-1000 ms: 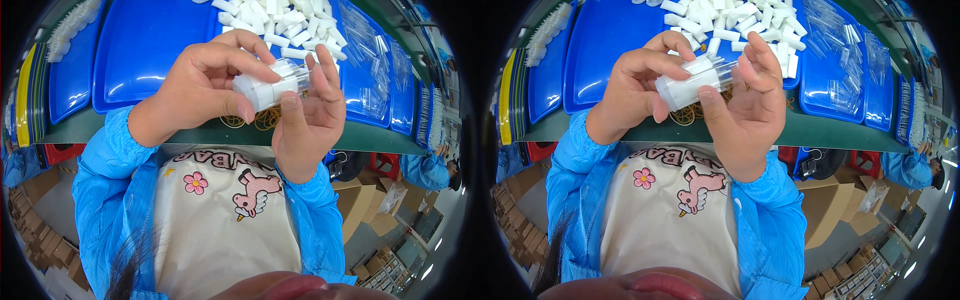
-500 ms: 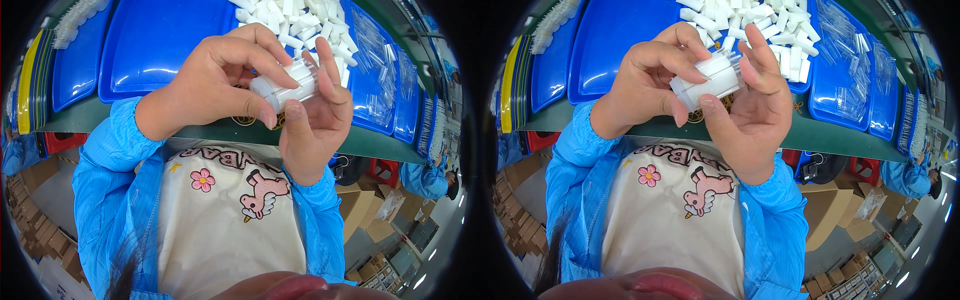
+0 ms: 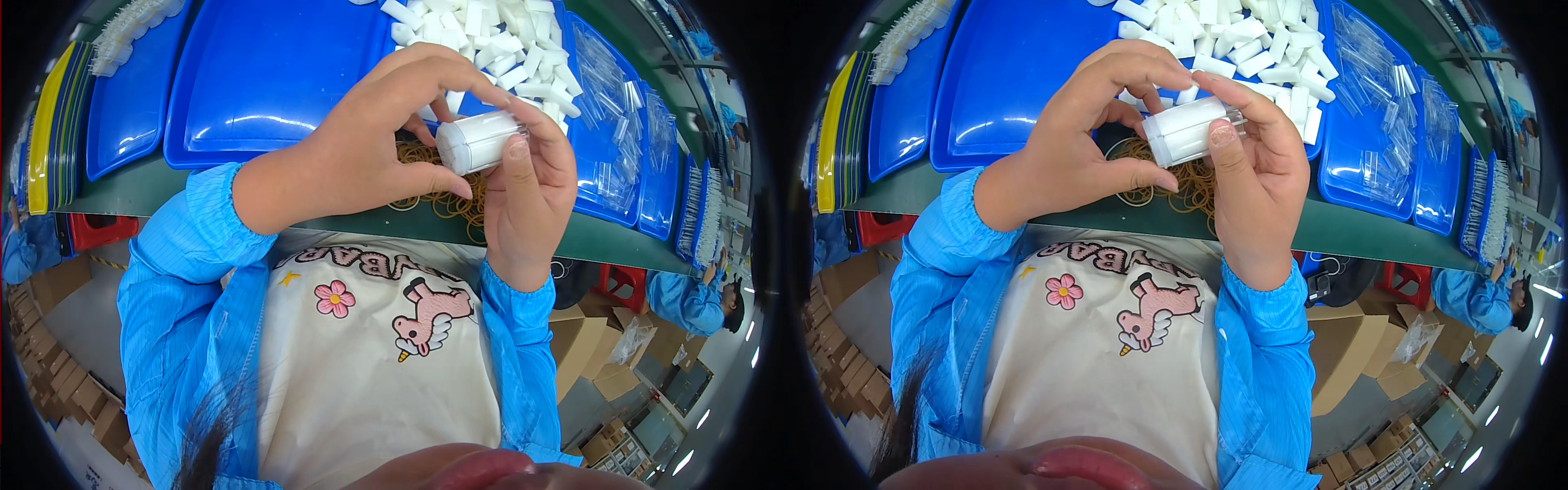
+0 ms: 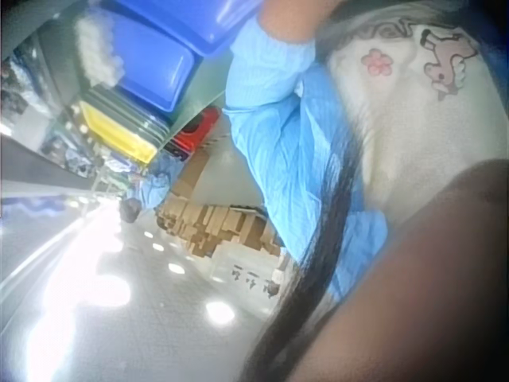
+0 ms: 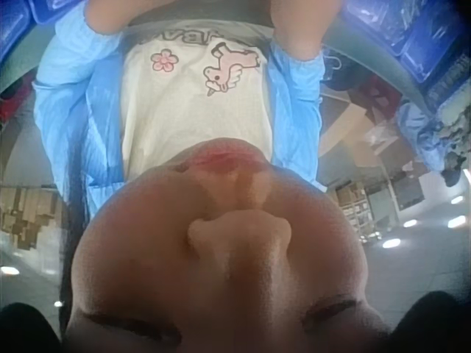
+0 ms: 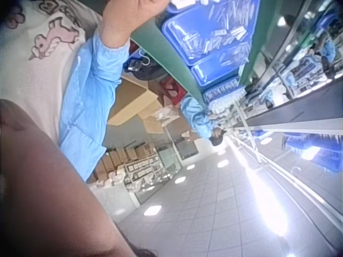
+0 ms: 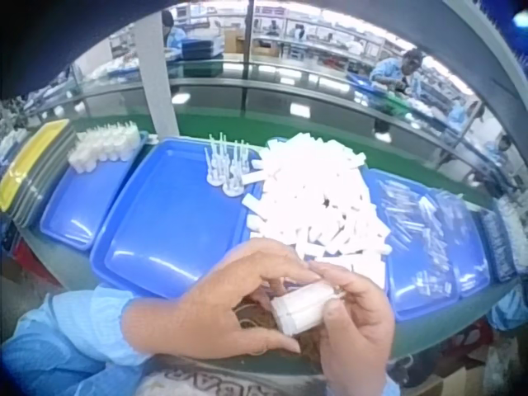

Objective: The person attaches foam cylinders onto pronged plastic bases, secures them with rubber bands, slides clear plastic tubes over the assemblies, and places the completed units onto a tray.

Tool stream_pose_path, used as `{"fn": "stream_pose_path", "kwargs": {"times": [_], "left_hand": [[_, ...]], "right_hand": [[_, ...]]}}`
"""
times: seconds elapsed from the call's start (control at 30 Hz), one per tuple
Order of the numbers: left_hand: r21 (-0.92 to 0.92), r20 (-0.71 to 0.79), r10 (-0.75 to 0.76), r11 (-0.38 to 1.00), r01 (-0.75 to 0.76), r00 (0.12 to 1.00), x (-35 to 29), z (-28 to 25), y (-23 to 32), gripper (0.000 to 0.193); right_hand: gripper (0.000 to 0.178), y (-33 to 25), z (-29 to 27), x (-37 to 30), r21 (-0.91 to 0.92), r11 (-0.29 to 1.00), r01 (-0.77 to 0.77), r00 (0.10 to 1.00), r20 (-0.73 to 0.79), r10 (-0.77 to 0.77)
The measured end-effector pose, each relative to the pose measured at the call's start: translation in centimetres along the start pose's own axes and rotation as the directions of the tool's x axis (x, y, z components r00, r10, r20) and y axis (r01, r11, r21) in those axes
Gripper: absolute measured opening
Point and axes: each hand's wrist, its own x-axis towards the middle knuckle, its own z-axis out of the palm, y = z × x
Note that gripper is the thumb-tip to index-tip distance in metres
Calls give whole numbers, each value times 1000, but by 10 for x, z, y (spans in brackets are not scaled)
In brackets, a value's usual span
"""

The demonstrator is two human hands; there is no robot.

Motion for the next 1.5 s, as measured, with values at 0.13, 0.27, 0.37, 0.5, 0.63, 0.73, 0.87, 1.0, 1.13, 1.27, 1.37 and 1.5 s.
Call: {"fn": "stream_pose_path", "kwargs": {"times": [0.13,0.27,0.37,0.5,0.63,0.73,0.87,1.0,1.13,1.27,1.37,1.5], "left_hand": [[-271,39,-170,947,174,985,-1,2,0,56],[-443,73,-180,876,193,981,-5,4,-12,46],[-475,13,-143,870,132,990,-6,5,-11,43],[-445,-2,-116,890,103,993,-7,5,-12,42],[-454,26,-125,882,123,992,-8,3,-11,42],[-426,66,-147,890,161,987,-7,-1,-8,42],[-378,104,-156,907,184,982,-6,-4,-7,40],[-331,98,-106,934,133,990,-6,-3,-7,43],[-517,17,-235,830,209,972,-2,4,-2,49],[-563,37,-288,785,258,957,-4,4,-4,48],[-557,85,-326,768,316,941,-5,1,-3,47],[-539,151,-381,742,399,912,-6,3,1,48]], "right_hand": [[31,-1,4,5,-17,996,92,995,-38,-92],[23,4,8,5,37,986,163,985,-69,-160],[22,7,12,4,2,974,227,971,-80,-226],[24,14,14,1,-56,961,272,959,-64,-275],[27,17,18,-4,-34,971,238,967,-80,-240],[28,18,19,-6,4,974,227,971,-81,-226],[19,20,17,-7,-71,965,252,966,-39,-255],[30,22,16,-5,47,972,230,973,-42,-228],[32,22,16,-2,103,949,297,952,-104,-287],[41,14,15,4,-63,912,406,901,-138,-411],[41,-2,3,12,-290,839,461,882,47,-469],[30,-5,-15,18,-562,592,577,816,363,-450]]}}
